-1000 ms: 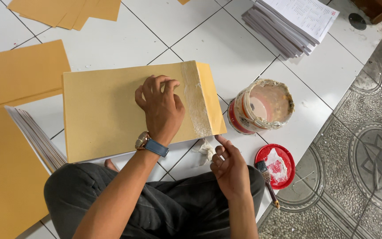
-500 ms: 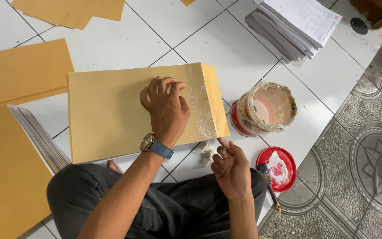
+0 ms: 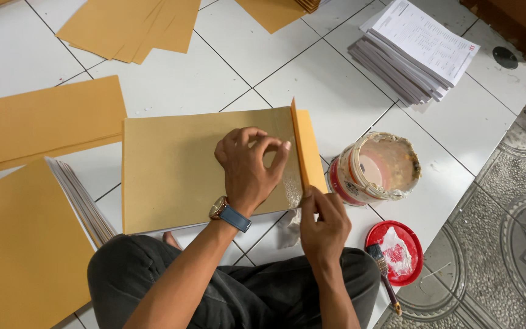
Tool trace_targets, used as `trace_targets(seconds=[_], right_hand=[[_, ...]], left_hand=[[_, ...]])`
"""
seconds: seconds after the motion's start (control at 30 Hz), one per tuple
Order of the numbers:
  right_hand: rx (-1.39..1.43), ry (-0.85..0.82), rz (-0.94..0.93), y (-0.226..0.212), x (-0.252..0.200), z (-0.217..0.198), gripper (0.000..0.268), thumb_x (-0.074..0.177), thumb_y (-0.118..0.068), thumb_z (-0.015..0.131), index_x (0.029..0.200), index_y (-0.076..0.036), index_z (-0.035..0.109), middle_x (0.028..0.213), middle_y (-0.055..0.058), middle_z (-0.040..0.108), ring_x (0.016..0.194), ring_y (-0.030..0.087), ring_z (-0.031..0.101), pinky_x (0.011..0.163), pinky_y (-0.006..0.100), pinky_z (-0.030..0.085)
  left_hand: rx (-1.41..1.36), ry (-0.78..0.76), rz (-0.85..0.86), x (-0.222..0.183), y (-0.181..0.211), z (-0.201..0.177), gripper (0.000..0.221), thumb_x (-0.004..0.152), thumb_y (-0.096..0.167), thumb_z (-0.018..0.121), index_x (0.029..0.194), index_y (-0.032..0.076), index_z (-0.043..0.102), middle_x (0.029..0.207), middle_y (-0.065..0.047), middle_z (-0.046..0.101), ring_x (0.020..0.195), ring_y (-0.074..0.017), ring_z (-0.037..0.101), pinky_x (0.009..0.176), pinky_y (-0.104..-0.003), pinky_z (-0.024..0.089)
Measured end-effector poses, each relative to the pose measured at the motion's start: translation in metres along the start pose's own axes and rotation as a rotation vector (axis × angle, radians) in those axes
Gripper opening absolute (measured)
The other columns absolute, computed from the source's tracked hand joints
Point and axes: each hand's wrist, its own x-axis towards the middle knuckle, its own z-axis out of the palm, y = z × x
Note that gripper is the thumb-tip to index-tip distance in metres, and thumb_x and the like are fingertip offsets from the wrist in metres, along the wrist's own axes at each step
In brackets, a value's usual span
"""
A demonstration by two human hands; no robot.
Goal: The person applies glue with a brush to the flap of large brown envelopes and presses the flaps closed with a cloth.
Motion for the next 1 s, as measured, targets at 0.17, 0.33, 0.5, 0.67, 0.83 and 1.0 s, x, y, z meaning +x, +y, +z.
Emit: trace_targets(seconds=[0.17, 0.33, 0.5, 0.67, 0.83, 1.0], right_hand=[[-0.209, 0.106, -0.474, 0.008, -0.004, 0.011, 0.012, 0.094, -0.012, 0.074, 0.1, -0.008, 0.084, 0.069, 0.002, 0.059, 0.058, 0.015, 0.052, 0.049, 0.025, 0.044], [-0.334, 0.067, -0.594, 0.008, 0.002, 0.008, 0.009, 0.092, -0.012, 0.074, 0.092, -0.009, 0.082, 0.067, 0.003, 0.061, 0.06, 0.017, 0.057, 0.053, 0.027, 0.051], [-0.278, 0.056, -0.554, 0.005, 0.0, 0.002, 0.011, 0.093, -0.014, 0.073, 0.095, -0.01, 0.083, 0.068, 0.002, 0.062, 0.061, 0.018, 0.059, 0.053, 0.028, 0.051], [-0.064, 0.304, -0.019, 0.082, -0.048, 0.015, 0.028, 0.107, -0.009, 0.052, 0.096, -0.008, 0.078, 0.078, 0.002, 0.058, 0.057, 0.012, 0.041, 0.055, 0.031, 0.03], [-0.724, -0.862, 0.381, 0.165, -0.095, 0.062, 0.051, 0.091, -0.036, 0.07, 0.133, -0.02, 0.047, 0.128, 0.019, 0.043, 0.114, 0.049, 0.052, 0.081, 0.059, 0.055], [-0.865, -0.718, 0.095, 0.259, -0.109, 0.105, 0.011, 0.095, -0.017, 0.06, 0.103, -0.011, 0.065, 0.103, 0.007, 0.061, 0.093, 0.031, 0.069, 0.075, 0.042, 0.059]], left_hand=[[-0.075, -0.168, -0.056, 0.004, 0.007, -0.014, 0.059, 0.092, 0.071, 0.051, 0.076, 0.018, 0.071, 0.104, -0.007, 0.053, 0.124, -0.0432, 0.049, 0.103, -0.073, 0.024], [-0.013, -0.274, -0.059, 0.004, -0.006, -0.002, 0.037, 0.087, 0.056, 0.063, 0.077, 0.022, 0.074, 0.104, 0.002, 0.045, 0.126, -0.0362, 0.043, 0.108, -0.065, 0.02], [-0.009, -0.268, -0.033, 0.001, -0.013, 0.006, 0.033, 0.088, 0.051, 0.061, 0.08, 0.022, 0.075, 0.103, 0.002, 0.042, 0.123, -0.0369, 0.043, 0.105, -0.063, 0.02], [0.042, -0.09, 0.042, -0.002, -0.015, 0.009, 0.02, 0.083, 0.043, 0.065, 0.071, 0.029, 0.074, 0.102, 0.001, 0.051, 0.109, -0.0252, 0.051, 0.103, -0.057, 0.027], [0.063, -0.073, 0.044, -0.004, -0.013, 0.009, 0.014, 0.081, 0.036, 0.067, 0.068, 0.03, 0.069, 0.099, 0.002, 0.047, 0.1, -0.0223, 0.051, 0.1, -0.052, 0.028], [-0.037, -0.271, -0.005, 0.0, -0.016, 0.008, 0.026, 0.089, 0.042, 0.063, 0.074, 0.021, 0.066, 0.098, 0.001, 0.038, 0.116, -0.0392, 0.048, 0.103, -0.064, 0.02]])
